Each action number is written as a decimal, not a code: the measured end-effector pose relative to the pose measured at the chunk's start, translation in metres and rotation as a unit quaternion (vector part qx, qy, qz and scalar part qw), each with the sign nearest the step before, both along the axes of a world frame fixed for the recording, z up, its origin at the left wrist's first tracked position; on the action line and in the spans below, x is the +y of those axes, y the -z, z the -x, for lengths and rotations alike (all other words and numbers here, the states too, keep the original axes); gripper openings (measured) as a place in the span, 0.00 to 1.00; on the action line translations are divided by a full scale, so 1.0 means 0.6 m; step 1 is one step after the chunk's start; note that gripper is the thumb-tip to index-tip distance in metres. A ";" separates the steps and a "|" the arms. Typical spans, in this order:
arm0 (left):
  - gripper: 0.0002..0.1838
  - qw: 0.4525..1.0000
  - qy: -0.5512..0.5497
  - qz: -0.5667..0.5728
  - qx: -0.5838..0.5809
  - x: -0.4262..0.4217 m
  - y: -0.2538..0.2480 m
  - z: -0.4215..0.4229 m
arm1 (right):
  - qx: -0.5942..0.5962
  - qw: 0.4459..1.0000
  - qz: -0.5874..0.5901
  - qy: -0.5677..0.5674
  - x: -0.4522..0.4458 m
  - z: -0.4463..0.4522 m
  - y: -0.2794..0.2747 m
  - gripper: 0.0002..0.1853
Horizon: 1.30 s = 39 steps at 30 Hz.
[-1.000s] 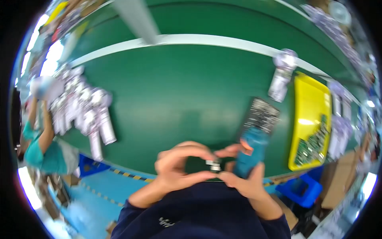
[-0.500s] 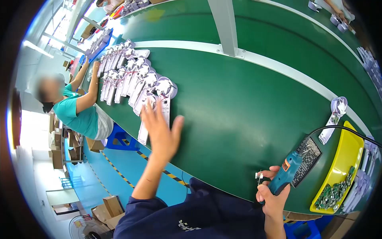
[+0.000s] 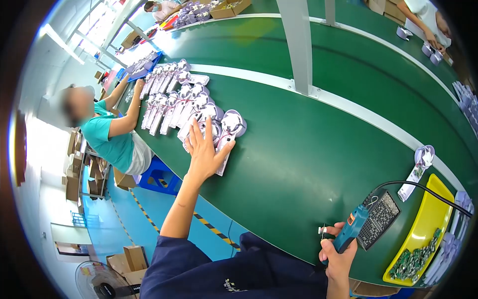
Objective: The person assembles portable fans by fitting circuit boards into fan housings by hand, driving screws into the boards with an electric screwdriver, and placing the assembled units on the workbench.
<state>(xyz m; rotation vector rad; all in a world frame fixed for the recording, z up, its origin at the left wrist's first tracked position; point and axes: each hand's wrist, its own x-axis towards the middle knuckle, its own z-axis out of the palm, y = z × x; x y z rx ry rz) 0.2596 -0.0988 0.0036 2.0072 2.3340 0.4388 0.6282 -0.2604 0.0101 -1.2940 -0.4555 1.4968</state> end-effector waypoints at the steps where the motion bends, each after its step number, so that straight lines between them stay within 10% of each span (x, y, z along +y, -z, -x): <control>1: 0.57 1.000 -0.005 0.004 -0.008 0.010 0.001 0.003 | -0.008 1.000 0.007 -0.003 -0.002 0.000 0.001 0.28; 19: 0.49 0.986 -0.145 0.025 -0.080 0.218 -0.013 0.144 | -0.019 0.999 -0.018 -0.043 0.004 -0.001 0.012 0.28; 39: 0.46 0.985 -0.113 0.017 -0.128 0.075 -0.017 -0.112 | -0.024 0.989 -0.061 -0.133 0.026 0.016 0.008 0.28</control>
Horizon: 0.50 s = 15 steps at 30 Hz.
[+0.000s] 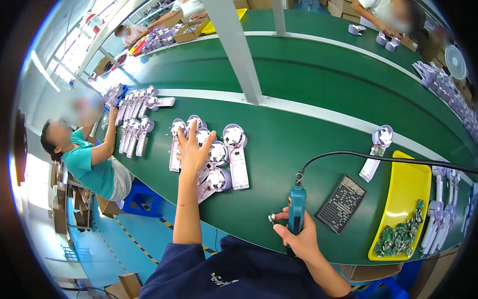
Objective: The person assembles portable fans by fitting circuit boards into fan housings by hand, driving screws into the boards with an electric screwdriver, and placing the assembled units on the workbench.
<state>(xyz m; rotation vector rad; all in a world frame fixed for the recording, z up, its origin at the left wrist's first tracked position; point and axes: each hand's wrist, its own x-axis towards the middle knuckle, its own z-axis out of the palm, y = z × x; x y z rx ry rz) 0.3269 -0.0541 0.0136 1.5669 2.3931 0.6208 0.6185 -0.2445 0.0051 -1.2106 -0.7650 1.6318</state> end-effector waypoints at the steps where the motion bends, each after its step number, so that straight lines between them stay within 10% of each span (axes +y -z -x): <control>1: 0.46 1.000 0.002 -0.001 -0.003 -0.004 -0.003 -0.007 | 0.006 1.000 0.005 -0.005 -0.002 -0.004 0.002 0.31; 6: 0.41 0.963 0.169 -0.143 0.155 -0.037 -0.048 -0.020 | 0.030 0.999 0.020 0.017 -0.014 -0.020 0.011 0.35; 15: 0.32 0.852 0.480 0.064 0.201 -0.032 -0.088 -0.088 | 0.037 0.999 -0.014 0.035 -0.015 -0.015 0.013 0.32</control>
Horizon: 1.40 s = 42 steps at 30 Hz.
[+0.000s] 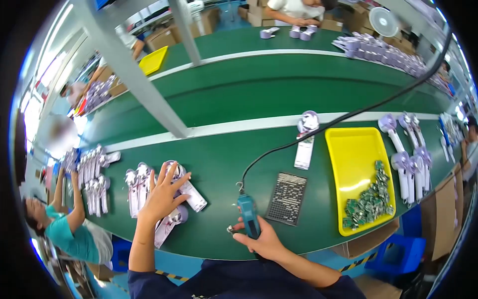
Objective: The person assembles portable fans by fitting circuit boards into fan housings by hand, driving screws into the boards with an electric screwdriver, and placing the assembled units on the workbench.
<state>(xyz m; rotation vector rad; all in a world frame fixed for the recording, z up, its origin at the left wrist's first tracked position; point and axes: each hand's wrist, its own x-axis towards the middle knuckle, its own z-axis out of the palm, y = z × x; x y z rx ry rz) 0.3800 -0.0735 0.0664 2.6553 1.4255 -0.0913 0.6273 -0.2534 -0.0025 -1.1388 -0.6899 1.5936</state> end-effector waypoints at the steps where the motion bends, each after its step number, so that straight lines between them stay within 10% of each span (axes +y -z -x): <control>1: 0.30 1.000 0.009 0.002 0.006 0.003 0.002 -0.006 | 0.011 1.000 0.001 -0.007 -0.002 -0.002 0.000 0.32; 15: 0.06 0.958 0.171 -0.032 -0.227 -0.060 0.039 -0.143 | 0.008 0.998 -0.043 0.047 -0.043 -0.047 -0.013 0.36; 31: 0.07 0.813 -0.081 0.180 -0.547 -0.212 0.133 -0.122 | -0.273 0.962 0.028 -0.004 -0.034 -0.058 -0.071 0.27; 42: 0.07 0.795 -0.079 0.249 -0.547 -0.200 0.112 -0.126 | -0.526 0.845 -0.062 -0.075 -0.015 -0.017 -0.090 0.30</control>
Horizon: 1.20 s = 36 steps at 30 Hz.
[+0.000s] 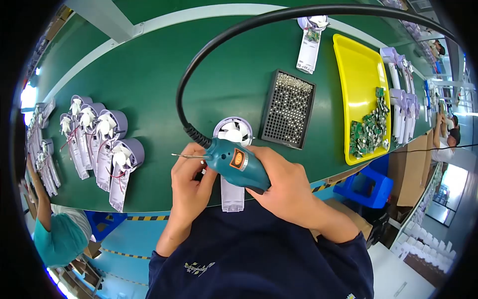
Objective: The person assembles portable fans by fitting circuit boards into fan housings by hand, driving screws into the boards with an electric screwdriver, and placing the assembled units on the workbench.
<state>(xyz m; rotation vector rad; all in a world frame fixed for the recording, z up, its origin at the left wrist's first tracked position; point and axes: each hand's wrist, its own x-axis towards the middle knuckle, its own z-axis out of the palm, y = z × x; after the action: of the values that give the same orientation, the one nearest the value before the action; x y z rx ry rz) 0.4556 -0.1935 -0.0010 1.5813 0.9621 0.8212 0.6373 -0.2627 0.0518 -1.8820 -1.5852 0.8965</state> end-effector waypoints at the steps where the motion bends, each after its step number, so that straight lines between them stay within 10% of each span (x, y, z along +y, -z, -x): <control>1: 0.08 1.000 0.008 -0.016 0.010 0.001 0.004 0.002 | -0.009 1.000 0.008 -0.002 -0.001 0.002 0.000 0.32; 5: 0.09 1.000 0.017 -0.019 0.010 -0.004 0.002 -0.003 | -0.018 0.992 -0.118 0.029 -0.006 -0.004 0.013 0.27; 11: 0.10 0.999 0.034 -0.005 0.020 -0.009 0.004 -0.005 | 0.181 0.962 -0.004 0.203 -0.021 0.022 0.049 0.24; 36: 0.16 0.998 -0.009 0.034 0.050 -0.032 0.000 -0.013 | 0.225 0.943 0.067 0.237 -0.009 0.036 0.044 0.16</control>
<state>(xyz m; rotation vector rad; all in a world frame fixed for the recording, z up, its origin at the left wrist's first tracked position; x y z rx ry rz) 0.4634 -0.2129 -0.0009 1.5693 1.0659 0.7190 0.6156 -0.2680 0.0252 -1.8554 -0.7716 1.1237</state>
